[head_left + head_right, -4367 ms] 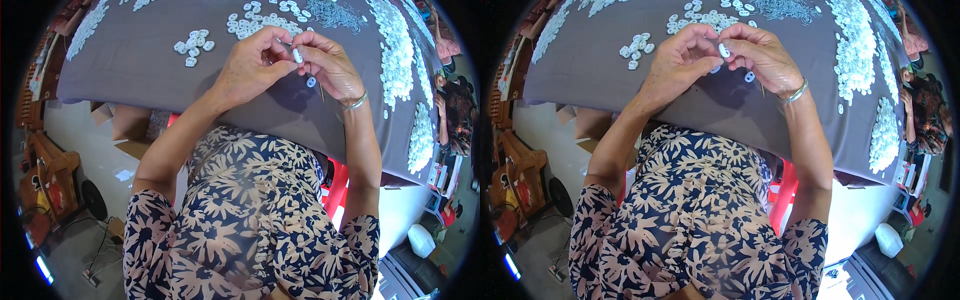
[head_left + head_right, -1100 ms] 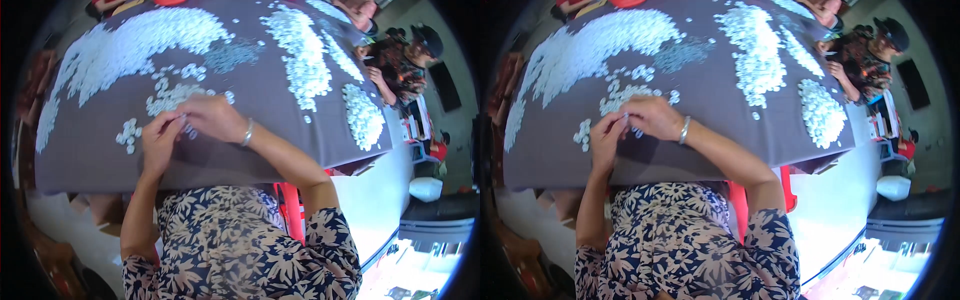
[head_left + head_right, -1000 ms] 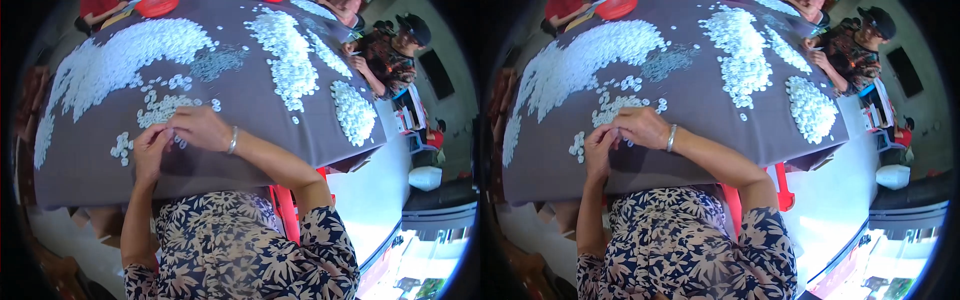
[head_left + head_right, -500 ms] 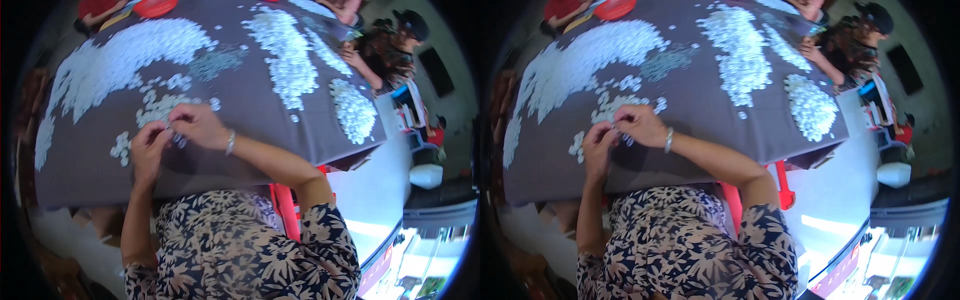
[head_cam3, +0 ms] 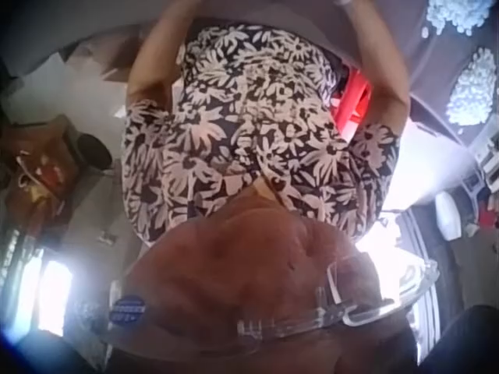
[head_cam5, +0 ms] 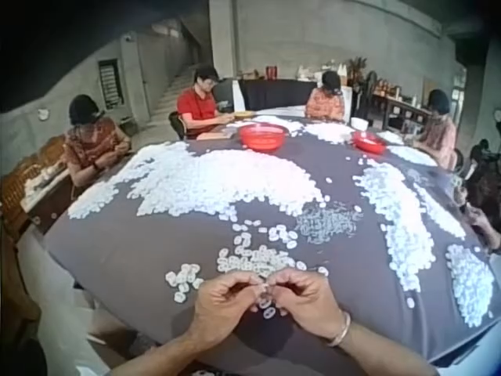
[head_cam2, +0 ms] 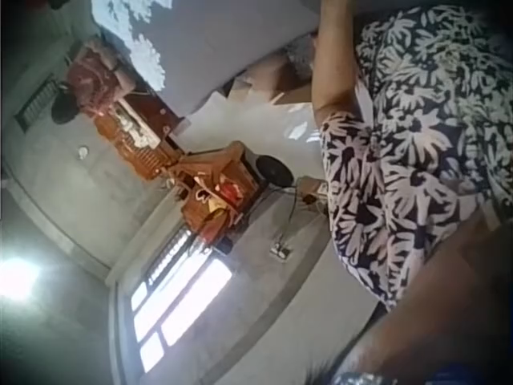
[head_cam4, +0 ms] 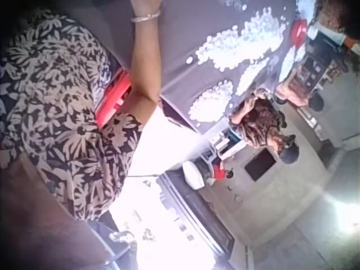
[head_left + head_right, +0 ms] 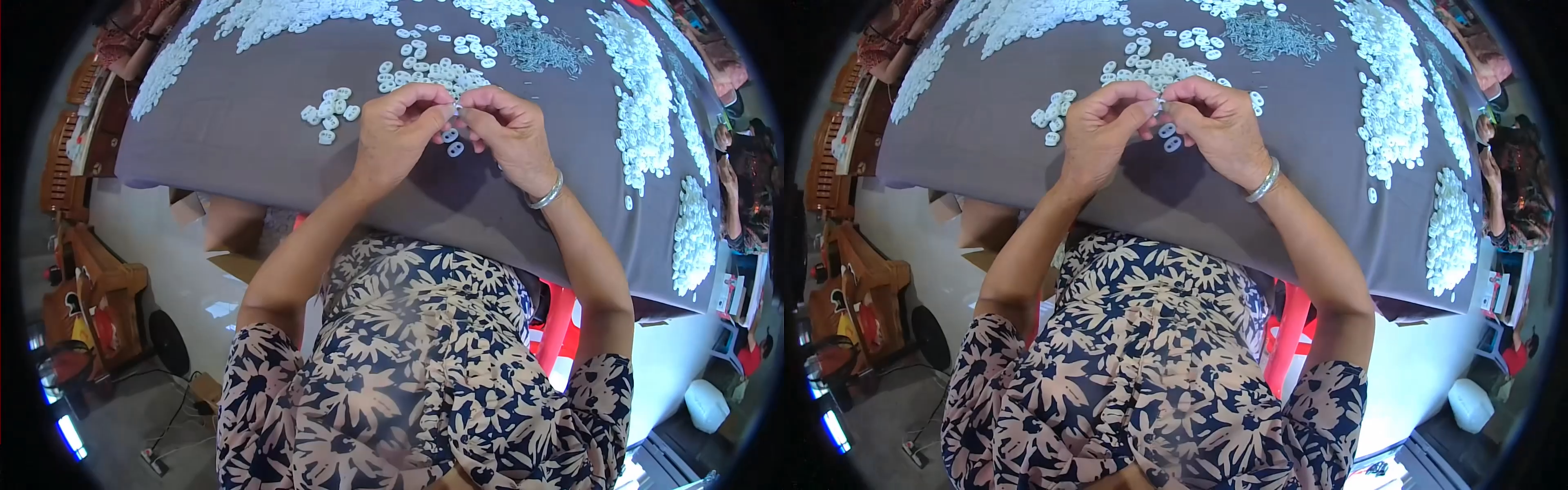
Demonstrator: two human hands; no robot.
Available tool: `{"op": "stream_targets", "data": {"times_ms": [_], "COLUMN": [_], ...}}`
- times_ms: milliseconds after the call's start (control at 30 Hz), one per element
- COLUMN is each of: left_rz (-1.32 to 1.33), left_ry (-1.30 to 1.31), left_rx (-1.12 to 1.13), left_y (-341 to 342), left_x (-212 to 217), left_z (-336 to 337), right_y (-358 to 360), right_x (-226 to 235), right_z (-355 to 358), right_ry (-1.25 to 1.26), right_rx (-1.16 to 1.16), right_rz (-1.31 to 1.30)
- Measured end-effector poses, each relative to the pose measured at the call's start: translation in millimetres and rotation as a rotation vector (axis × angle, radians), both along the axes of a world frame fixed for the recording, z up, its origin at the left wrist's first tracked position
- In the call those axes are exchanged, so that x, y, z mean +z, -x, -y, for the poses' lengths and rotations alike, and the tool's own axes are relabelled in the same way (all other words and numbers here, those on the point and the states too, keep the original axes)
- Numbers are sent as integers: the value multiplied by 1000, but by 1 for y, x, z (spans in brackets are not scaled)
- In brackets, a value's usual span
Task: The person assembles plastic cord stoppers by joining plastic pieces together by hand and setting the assembled pieces into a pile on the table.
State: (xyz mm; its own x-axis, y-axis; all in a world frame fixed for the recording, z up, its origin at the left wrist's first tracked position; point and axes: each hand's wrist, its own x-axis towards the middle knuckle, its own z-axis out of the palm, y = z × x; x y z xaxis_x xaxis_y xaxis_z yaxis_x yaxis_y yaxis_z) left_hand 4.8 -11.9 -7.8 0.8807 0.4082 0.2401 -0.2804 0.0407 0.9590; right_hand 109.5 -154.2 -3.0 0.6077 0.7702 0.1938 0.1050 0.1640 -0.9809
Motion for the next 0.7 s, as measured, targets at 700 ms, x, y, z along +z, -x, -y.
{"op": "stream_targets", "data": {"times_ms": [700], "left_rz": [14], "left_ry": [84], "left_rx": [-48], "left_y": [-4], "left_x": [-3], "left_z": [3], "right_y": [-3], "right_x": [-3], "right_z": [3], "right_ry": [-5], "right_rx": [42], "right_rz": [-46]}}
